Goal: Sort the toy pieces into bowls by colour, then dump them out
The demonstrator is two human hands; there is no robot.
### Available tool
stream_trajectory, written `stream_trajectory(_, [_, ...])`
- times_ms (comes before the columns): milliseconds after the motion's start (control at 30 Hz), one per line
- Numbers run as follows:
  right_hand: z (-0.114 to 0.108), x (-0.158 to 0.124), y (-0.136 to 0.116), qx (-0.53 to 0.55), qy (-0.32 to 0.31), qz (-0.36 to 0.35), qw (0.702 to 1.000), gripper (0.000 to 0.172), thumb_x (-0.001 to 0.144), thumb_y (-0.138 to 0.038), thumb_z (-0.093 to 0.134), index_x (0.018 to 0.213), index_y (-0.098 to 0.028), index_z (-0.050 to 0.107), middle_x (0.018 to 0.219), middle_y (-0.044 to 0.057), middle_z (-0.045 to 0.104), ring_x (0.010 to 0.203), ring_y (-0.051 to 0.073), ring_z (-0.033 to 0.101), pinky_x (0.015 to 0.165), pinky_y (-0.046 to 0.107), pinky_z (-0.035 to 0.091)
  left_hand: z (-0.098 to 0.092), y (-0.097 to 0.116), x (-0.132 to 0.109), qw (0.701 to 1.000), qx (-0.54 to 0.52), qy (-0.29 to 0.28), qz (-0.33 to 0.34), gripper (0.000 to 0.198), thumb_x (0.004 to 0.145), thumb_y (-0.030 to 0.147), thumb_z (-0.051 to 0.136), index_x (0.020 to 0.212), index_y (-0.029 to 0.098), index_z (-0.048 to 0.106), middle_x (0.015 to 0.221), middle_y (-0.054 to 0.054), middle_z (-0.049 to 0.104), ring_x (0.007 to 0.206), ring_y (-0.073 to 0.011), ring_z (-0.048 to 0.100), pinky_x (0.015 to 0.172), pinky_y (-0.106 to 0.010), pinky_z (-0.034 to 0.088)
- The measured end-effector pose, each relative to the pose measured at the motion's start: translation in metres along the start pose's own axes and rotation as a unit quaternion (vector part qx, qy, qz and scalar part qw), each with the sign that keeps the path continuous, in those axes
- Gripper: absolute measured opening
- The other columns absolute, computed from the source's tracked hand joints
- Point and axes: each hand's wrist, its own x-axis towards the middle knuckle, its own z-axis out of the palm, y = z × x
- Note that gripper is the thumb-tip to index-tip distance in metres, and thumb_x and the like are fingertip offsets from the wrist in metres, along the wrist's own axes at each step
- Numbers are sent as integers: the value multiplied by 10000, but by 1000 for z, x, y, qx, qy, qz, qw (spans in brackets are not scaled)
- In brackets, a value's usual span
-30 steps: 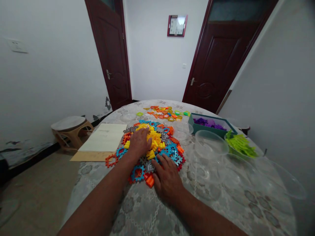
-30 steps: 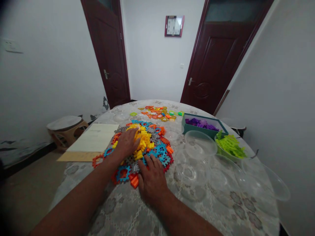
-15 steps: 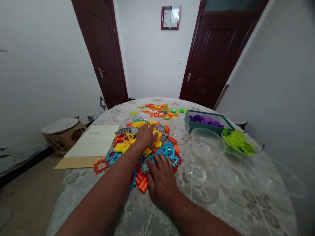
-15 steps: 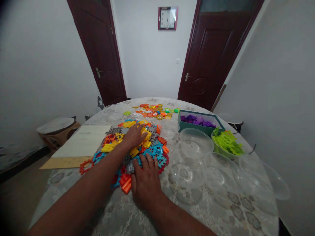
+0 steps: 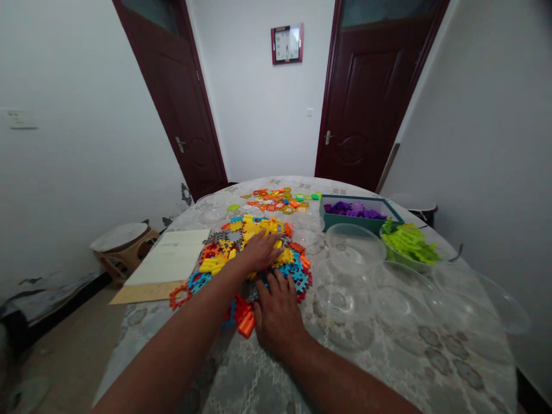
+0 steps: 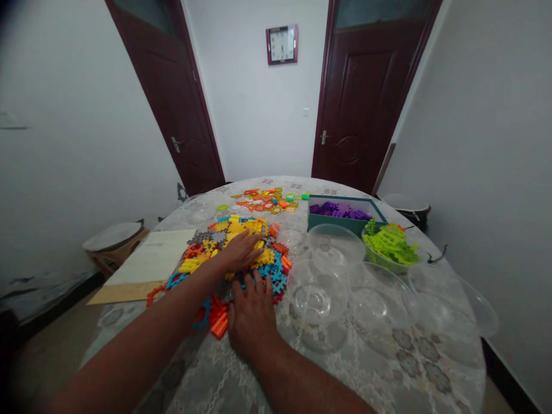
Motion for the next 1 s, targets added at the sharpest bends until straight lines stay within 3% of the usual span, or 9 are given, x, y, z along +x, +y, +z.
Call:
stream_trajectory(200, [8,-2,2,12,28,-1,1000,489,988,-337,668,1462,-230,608,1547,145,576,1482,365,442,1297,644,220,-10,0,-41,999,34,-6,-38,486,1085,458,422,1484,240,594,1549,-111,616,1446,-318,538,1223,-533,394])
stream_trajectory(400, [15,-4,4,9,61,-2,998,555,978,-309,662,1511,-183,572,1539,153,591,1461,367,458,1290,633,254,-12,-17,-90,996,33,53,-57,432,1070,391,455,1406,202,651,1456,-142,664,1392,-309,574,1201,-520,438])
stream_trajectory(533, [21,-6,8,-5,80,-3,997,591,969,-269,641,1528,-105,542,1555,193,571,1464,374,454,1288,617,273,-3,-17,-107,992,21,91,-82,452,1079,423,443,1407,188,645,1480,-164,640,1401,-312,570,1196,-531,453])
stream_trajectory(700, [28,-7,12,-31,109,1,994,622,966,-209,585,1550,-17,490,1604,237,505,1510,382,397,1284,605,290,10,0,-102,988,20,116,-102,447,1054,429,515,1421,214,649,1490,-160,623,1404,-312,561,1216,-523,433])
stream_trajectory(833, [29,-6,14,-31,118,-2,992,625,944,-182,565,1547,-34,500,1581,226,530,1504,360,406,1283,595,303,8,7,-89,990,33,94,-101,423,1035,421,556,1411,260,664,1478,-125,641,1419,-309,538,1240,-526,385])
stream_trajectory(1000, [28,-7,15,-33,122,-15,992,602,921,-172,571,1510,-49,543,1581,230,519,1502,359,396,1272,602,319,6,5,-73,992,28,58,-106,438,1033,432,549,1445,313,638,1507,-87,636,1404,-290,542,1200,-505,413])
